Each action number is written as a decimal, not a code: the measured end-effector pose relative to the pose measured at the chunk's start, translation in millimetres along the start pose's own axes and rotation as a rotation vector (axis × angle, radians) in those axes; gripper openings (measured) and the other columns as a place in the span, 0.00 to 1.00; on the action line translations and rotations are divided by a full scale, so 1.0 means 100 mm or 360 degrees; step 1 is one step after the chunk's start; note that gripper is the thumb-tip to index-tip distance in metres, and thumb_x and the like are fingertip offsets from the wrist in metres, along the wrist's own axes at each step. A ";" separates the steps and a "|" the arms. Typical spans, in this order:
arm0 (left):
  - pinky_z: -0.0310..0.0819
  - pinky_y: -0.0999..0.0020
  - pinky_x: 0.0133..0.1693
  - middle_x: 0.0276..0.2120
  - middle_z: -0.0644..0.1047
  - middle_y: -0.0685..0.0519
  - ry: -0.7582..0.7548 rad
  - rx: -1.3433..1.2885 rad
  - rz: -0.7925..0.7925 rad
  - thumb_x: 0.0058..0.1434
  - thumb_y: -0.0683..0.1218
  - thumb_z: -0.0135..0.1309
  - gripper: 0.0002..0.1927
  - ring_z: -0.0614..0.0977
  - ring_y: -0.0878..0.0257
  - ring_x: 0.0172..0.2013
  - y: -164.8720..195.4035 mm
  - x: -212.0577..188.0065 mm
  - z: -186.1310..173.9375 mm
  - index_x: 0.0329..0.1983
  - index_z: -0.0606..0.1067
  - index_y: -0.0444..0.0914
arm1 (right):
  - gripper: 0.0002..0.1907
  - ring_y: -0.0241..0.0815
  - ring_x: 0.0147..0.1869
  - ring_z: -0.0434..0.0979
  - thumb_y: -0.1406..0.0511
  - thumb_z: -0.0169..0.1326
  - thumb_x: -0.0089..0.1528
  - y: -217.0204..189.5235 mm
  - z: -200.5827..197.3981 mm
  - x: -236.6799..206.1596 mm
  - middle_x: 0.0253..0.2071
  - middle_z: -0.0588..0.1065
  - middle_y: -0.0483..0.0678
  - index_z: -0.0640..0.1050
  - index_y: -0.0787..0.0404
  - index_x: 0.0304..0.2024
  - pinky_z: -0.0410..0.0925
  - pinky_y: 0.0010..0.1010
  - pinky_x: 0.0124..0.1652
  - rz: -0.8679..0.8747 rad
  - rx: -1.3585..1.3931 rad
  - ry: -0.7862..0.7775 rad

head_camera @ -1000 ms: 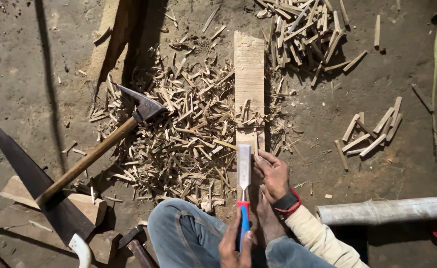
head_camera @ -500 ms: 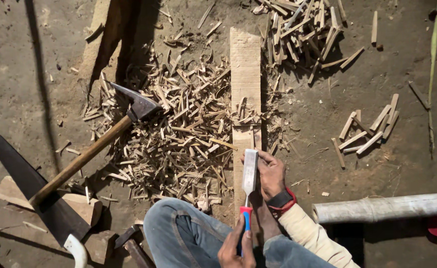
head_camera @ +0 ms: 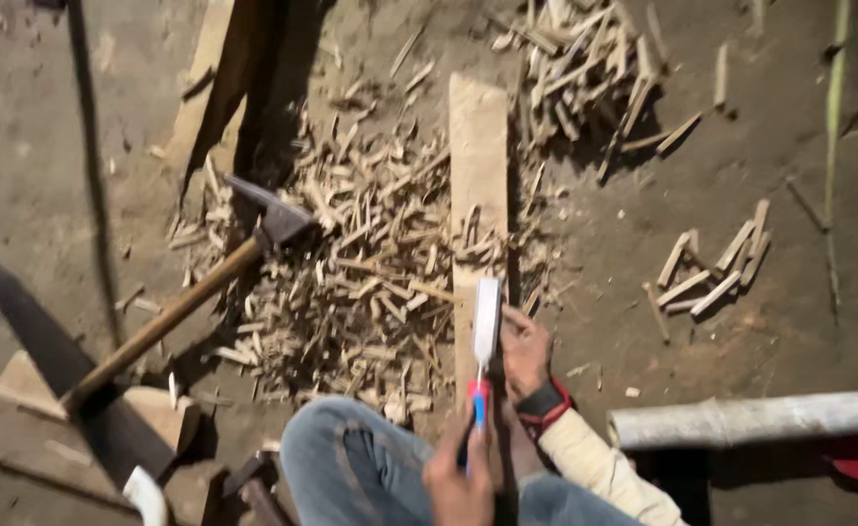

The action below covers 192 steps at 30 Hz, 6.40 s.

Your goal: The person uses a chisel to carve a long wooden plank, removing thin shavings. They repeatedly scrape the surface, occasionally pause to clear debris, and continue shaping the wood.

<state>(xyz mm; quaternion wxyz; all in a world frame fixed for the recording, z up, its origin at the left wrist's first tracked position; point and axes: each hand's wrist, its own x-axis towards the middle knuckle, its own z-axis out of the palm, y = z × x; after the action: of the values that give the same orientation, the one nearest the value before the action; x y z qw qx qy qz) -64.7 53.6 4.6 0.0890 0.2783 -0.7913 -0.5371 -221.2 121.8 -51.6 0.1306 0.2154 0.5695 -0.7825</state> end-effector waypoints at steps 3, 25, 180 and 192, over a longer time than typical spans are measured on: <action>0.80 0.67 0.48 0.45 0.86 0.42 -0.0133 0.0095 -0.0231 0.59 0.42 0.57 0.20 0.90 0.58 0.46 -0.01 -0.16 -0.07 0.55 0.80 0.37 | 0.14 0.40 0.42 0.85 0.71 0.54 0.65 -0.11 0.05 -0.05 0.43 0.83 0.53 0.80 0.72 0.52 0.77 0.27 0.41 0.0103 0.0118 -0.0018; 0.77 0.62 0.48 0.46 0.84 0.40 -0.0162 -0.0163 -0.0093 0.64 0.43 0.52 0.21 0.87 0.54 0.45 0.67 -0.10 -0.22 0.60 0.76 0.35 | 0.12 0.41 0.41 0.85 0.72 0.53 0.65 -0.27 0.13 -0.21 0.41 0.83 0.54 0.79 0.72 0.50 0.77 0.26 0.42 -0.0066 0.0079 -0.0097; 0.78 0.65 0.50 0.45 0.86 0.42 -0.0007 -0.0126 -0.0306 0.64 0.43 0.55 0.16 0.88 0.56 0.45 0.12 0.07 0.02 0.54 0.80 0.35 | 0.26 0.36 0.48 0.81 0.78 0.56 0.60 0.07 0.04 -0.03 0.61 0.75 0.47 0.72 0.63 0.61 0.75 0.25 0.46 -0.0683 -0.0450 0.0052; 0.80 0.65 0.45 0.43 0.86 0.43 0.0034 -0.0153 -0.0372 0.62 0.45 0.54 0.18 0.90 0.56 0.42 0.27 0.05 0.06 0.56 0.80 0.38 | 0.26 0.38 0.43 0.83 0.74 0.59 0.59 -0.31 0.21 -0.20 0.39 0.83 0.49 0.73 0.60 0.61 0.75 0.28 0.42 -0.0615 -0.0768 0.0278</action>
<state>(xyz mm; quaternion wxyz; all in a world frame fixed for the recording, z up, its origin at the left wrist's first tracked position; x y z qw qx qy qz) -80.2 62.7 25.5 0.0473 0.3698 -0.7258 -0.5782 -221.8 110.9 -10.3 -0.0224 0.1324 0.7780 -0.6138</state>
